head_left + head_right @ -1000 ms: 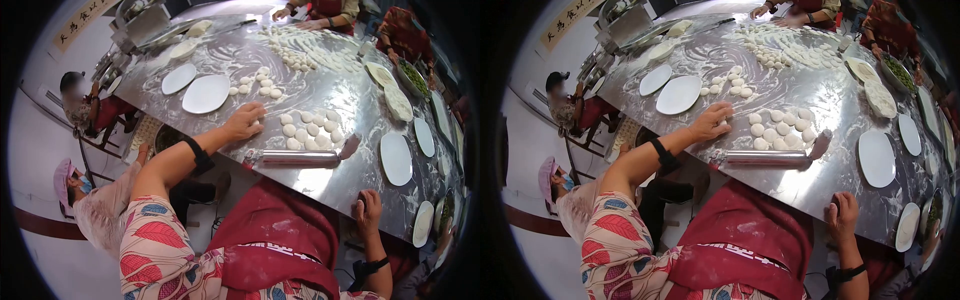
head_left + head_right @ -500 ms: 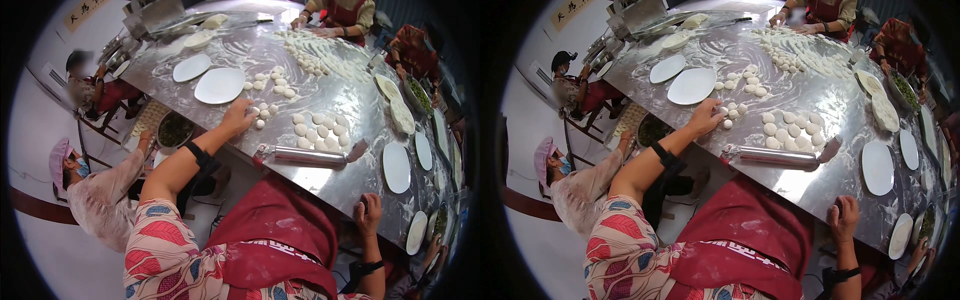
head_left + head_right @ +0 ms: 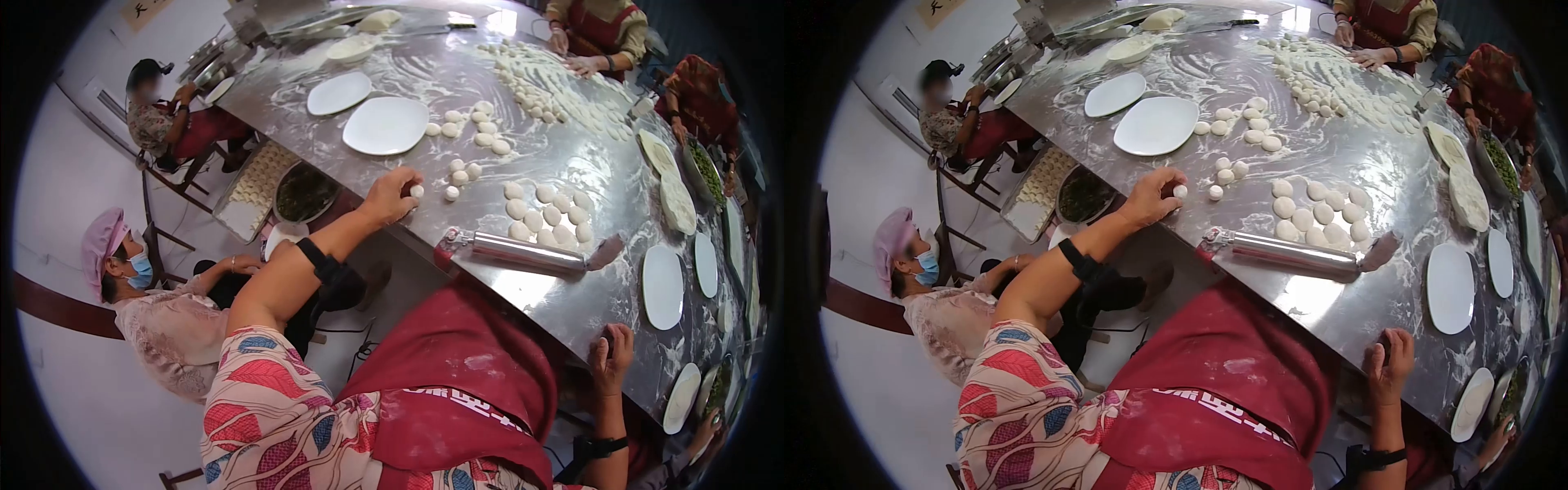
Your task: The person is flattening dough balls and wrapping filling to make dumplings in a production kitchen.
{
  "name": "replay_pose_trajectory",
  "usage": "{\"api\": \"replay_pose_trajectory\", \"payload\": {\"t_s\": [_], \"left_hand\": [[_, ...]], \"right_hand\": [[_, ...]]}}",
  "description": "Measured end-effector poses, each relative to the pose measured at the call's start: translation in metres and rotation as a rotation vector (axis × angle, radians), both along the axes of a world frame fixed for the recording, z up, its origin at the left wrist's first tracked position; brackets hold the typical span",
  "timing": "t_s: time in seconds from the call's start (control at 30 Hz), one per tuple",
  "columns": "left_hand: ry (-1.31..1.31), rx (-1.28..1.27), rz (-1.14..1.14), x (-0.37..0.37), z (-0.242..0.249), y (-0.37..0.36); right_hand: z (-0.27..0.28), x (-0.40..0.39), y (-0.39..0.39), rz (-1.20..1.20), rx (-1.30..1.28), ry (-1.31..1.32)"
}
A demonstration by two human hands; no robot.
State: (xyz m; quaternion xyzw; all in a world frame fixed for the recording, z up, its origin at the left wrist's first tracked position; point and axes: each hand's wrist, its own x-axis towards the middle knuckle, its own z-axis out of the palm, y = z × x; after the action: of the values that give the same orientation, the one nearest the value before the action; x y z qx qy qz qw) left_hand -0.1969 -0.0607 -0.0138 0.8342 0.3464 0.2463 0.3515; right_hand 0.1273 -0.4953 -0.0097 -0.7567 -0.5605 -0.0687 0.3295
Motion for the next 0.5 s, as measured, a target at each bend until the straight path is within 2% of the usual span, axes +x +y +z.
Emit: {"api": "replay_pose_trajectory", "payload": {"t_s": [0.1,0.3,0.4,0.5], "left_hand": [[-0.087,-0.131,0.018,-0.005,-0.004,0.000],[-0.002,-0.171,-0.041,-0.009,-0.005,0.009],[0.230,0.039,-0.061,-0.005,0.037,-0.009],[0.099,0.329,-0.105,0.002,0.032,-0.001]], "right_hand": [[0.002,0.000,0.001,0.002,-0.003,-0.023],[0.000,0.000,0.000,-0.016,-0.011,-0.015],[0.001,0.000,0.000,-0.020,-0.020,0.007],[-0.001,0.002,-0.001,-0.013,-0.029,0.000]]}}
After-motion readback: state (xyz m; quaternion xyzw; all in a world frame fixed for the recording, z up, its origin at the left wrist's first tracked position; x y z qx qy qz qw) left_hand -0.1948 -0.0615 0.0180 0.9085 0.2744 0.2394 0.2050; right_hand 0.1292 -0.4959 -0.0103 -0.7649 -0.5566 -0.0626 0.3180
